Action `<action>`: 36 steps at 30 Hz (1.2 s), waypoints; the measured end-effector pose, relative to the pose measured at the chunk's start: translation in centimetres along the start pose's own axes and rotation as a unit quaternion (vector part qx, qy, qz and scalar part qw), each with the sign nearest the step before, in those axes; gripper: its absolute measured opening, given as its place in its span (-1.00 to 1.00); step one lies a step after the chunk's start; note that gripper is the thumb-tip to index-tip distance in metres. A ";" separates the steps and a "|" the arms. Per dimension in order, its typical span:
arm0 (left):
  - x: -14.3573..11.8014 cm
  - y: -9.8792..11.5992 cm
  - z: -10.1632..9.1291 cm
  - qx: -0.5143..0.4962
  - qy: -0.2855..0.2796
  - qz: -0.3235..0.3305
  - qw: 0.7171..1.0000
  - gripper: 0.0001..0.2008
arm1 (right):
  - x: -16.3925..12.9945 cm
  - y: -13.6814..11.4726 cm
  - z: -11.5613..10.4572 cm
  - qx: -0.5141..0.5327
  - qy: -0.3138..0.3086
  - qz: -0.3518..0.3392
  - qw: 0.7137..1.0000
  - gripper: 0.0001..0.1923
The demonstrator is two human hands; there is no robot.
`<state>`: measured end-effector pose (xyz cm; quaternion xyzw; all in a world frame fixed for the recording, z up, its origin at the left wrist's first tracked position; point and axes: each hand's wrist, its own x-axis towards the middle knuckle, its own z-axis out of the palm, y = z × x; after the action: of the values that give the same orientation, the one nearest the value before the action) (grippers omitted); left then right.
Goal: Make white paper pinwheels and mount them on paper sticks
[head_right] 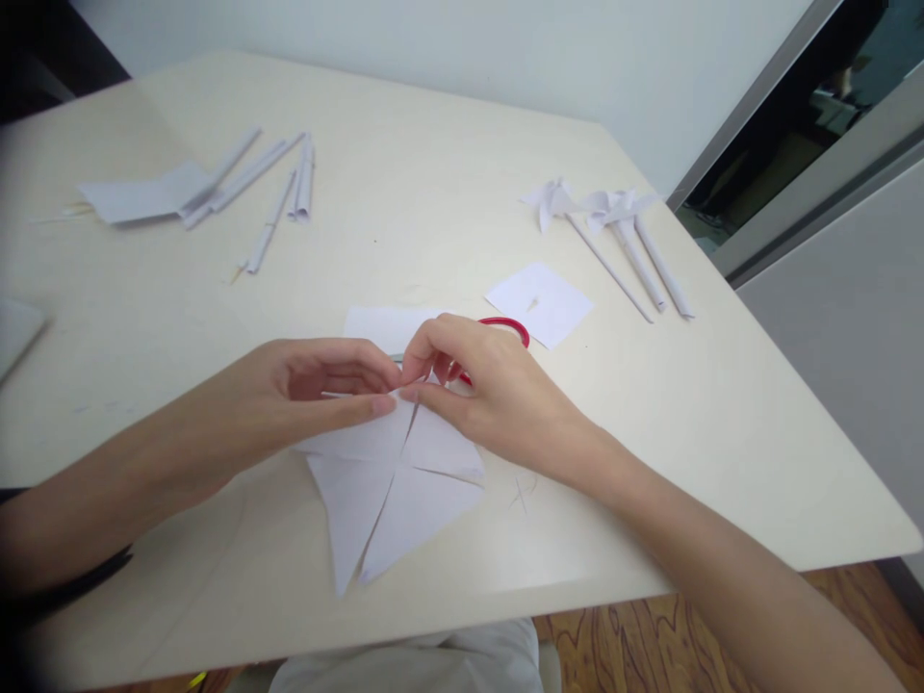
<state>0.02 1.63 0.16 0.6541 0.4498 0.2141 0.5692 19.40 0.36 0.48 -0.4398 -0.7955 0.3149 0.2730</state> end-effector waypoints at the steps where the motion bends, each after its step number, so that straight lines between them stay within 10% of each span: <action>1: 0.0 -0.1 0.0 -0.007 -0.013 0.006 1.000 -0.83 | 0.0 -0.1 0.2 -0.006 0.009 -0.014 1.000 -0.98; 15: -0.2 -0.3 0.1 -0.067 0.021 0.023 0.997 -0.89 | -0.2 -0.3 1.2 -0.075 0.134 -0.094 0.984 -0.96; 30: -0.4 -0.3 -0.1 -0.151 0.018 -0.034 0.988 -0.90 | -0.2 0.4 0.1 -0.165 0.148 -0.252 0.942 -0.82; 36: -0.3 0.1 -0.2 -0.139 0.042 0.007 0.989 -0.96 | -0.2 0.5 -0.2 -0.077 0.131 -0.209 0.966 -0.82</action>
<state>-0.19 1.50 0.35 0.5620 0.4345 0.3055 0.6341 19.89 0.48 0.28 -0.3209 -0.8488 0.1283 0.4000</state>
